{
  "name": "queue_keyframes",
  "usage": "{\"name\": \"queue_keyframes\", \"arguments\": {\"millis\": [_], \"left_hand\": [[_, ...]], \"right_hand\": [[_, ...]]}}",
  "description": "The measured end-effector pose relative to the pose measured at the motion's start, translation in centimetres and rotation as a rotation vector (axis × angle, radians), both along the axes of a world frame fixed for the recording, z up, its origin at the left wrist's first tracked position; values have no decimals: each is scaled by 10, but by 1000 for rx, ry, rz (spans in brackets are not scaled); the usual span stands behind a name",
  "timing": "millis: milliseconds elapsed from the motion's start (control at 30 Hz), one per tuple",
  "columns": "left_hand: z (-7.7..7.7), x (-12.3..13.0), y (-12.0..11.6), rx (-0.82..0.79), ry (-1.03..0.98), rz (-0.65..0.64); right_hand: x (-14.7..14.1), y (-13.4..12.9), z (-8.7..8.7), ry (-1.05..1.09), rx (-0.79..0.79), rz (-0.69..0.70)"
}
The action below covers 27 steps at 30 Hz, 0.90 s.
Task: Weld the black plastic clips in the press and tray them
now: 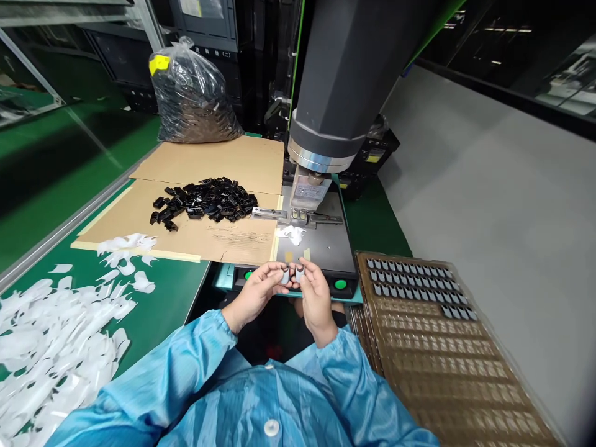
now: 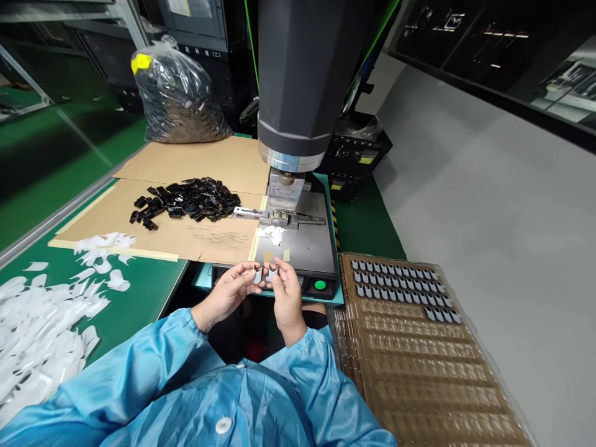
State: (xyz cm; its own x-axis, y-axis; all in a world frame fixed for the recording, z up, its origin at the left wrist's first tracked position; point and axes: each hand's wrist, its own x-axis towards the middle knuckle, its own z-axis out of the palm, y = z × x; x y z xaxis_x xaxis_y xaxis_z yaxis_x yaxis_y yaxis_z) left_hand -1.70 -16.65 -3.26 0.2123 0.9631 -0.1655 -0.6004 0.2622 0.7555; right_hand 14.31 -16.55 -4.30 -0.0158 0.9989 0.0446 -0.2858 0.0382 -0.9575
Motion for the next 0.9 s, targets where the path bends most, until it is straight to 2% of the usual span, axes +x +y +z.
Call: {"name": "queue_keyframes", "arguments": {"millis": [233, 733, 800, 900], "left_hand": [[-1, -3, 1, -99, -93, -90], [-5, -2, 3, -107, -60, -103], [-4, -2, 2, -105, -34, -95], [-7, -2, -5, -72, 73, -61]], "right_hand": [[1, -2, 5, 50, -48, 24], [2, 1, -3, 7, -25, 56], [3, -1, -5, -53, 12, 42], [6, -12, -5, -328, 97, 19]]}}
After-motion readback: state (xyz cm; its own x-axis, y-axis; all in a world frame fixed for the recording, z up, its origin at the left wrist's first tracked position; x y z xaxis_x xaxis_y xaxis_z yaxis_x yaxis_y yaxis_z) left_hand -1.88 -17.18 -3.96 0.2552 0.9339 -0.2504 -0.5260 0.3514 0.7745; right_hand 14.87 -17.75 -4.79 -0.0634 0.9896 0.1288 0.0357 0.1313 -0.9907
